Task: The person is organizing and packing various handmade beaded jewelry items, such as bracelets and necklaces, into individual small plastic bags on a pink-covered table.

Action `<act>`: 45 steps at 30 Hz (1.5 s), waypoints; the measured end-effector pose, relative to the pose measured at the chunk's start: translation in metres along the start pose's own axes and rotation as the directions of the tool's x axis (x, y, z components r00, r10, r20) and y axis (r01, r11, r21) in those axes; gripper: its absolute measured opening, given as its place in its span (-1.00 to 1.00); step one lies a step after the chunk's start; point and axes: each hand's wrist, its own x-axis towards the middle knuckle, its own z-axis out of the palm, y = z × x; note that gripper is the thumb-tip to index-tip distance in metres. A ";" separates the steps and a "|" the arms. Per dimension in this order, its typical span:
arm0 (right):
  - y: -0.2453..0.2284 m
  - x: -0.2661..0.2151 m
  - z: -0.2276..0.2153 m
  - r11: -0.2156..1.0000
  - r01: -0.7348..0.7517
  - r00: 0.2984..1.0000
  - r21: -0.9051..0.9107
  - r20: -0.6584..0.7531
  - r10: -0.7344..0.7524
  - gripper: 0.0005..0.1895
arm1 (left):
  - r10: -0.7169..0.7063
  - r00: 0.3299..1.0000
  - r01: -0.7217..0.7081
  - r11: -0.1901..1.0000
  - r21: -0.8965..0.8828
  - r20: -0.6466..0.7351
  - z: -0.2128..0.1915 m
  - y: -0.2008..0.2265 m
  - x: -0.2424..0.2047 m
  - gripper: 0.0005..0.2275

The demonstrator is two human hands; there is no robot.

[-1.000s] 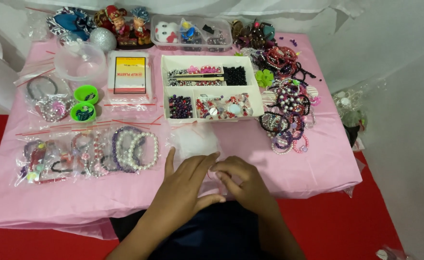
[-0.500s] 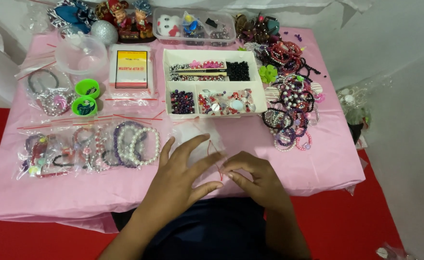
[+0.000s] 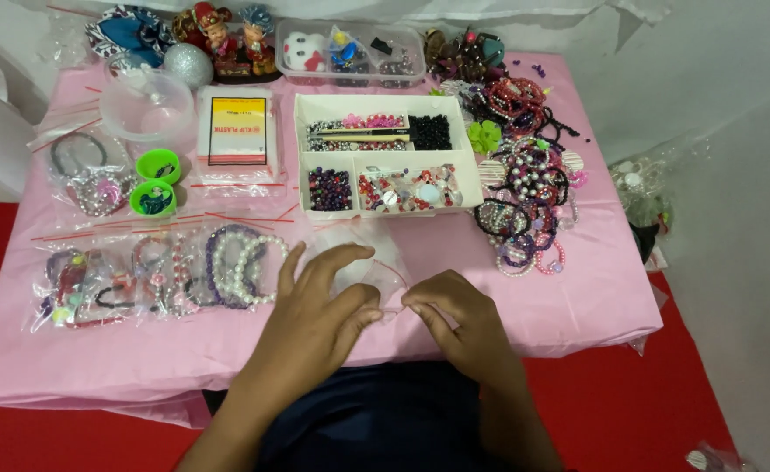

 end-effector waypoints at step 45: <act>0.177 0.085 -0.191 0.571 -0.816 0.577 -0.092 -0.199 0.792 -0.86 | 0.121 0.987 -0.070 0.909 -0.412 0.101 0.115 0.017 0.012 -0.89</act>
